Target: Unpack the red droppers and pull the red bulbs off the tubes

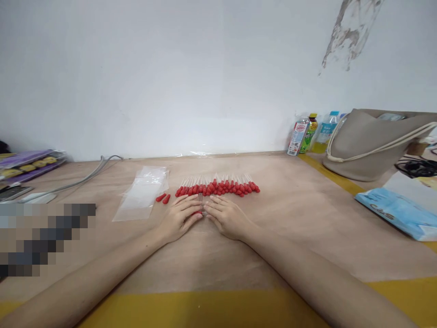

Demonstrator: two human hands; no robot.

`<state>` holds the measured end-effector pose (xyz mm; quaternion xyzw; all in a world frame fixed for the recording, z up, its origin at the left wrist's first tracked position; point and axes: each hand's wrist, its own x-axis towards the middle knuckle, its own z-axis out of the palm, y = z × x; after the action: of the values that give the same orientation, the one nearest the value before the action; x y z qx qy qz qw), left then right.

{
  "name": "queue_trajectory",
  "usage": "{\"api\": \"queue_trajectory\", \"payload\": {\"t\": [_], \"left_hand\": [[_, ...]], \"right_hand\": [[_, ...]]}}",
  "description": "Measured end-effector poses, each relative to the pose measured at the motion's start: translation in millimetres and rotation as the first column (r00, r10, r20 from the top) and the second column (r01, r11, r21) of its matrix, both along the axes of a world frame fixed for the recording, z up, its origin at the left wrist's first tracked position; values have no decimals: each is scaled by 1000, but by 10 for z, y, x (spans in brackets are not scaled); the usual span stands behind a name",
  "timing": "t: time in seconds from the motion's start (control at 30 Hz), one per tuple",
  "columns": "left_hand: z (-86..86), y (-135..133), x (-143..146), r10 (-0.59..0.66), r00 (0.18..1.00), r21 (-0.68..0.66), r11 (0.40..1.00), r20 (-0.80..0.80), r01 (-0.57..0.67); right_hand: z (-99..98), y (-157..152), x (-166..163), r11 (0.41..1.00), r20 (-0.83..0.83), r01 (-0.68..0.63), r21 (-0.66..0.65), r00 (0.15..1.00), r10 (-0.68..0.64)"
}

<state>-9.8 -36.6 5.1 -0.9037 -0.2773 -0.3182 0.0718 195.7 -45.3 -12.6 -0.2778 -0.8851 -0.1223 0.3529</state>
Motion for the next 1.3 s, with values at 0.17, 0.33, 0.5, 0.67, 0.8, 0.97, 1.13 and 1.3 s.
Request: {"api": "queue_trajectory", "payload": {"t": [0.17, 0.33, 0.5, 0.67, 0.8, 0.97, 1.13, 1.3], "left_hand": [[-37, 13, 29, -84, 995, 6, 996, 56, 84], [-23, -16, 24, -82, 996, 37, 996, 29, 81], [24, -51, 15, -76, 996, 1, 997, -43, 76], [44, -57, -2, -95, 993, -38, 995, -70, 92], [37, -58, -11, -93, 992, -56, 995, -86, 89], [37, -64, -20, -96, 989, -94, 992, -113, 86], [45, -64, -30, -113, 986, -108, 989, -125, 100], [46, -64, -34, -129, 984, -103, 988, -119, 117]], "right_hand": [[-104, 61, -31, 998, -130, -53, -42, 990, 48], [-107, 45, -29, 993, -151, -112, -48, 983, 104], [-93, 32, -15, 992, -122, -129, -15, 984, 126], [-83, 26, 2, 993, -69, -116, 29, 991, 118], [-61, 12, 14, 988, -27, -100, 117, 994, 104], [-24, -21, 24, 985, 8, -105, 137, 994, 105], [-1, -37, 39, 979, 10, -119, 165, 993, 119], [19, -46, 49, 967, 32, -130, 221, 991, 126]]}}
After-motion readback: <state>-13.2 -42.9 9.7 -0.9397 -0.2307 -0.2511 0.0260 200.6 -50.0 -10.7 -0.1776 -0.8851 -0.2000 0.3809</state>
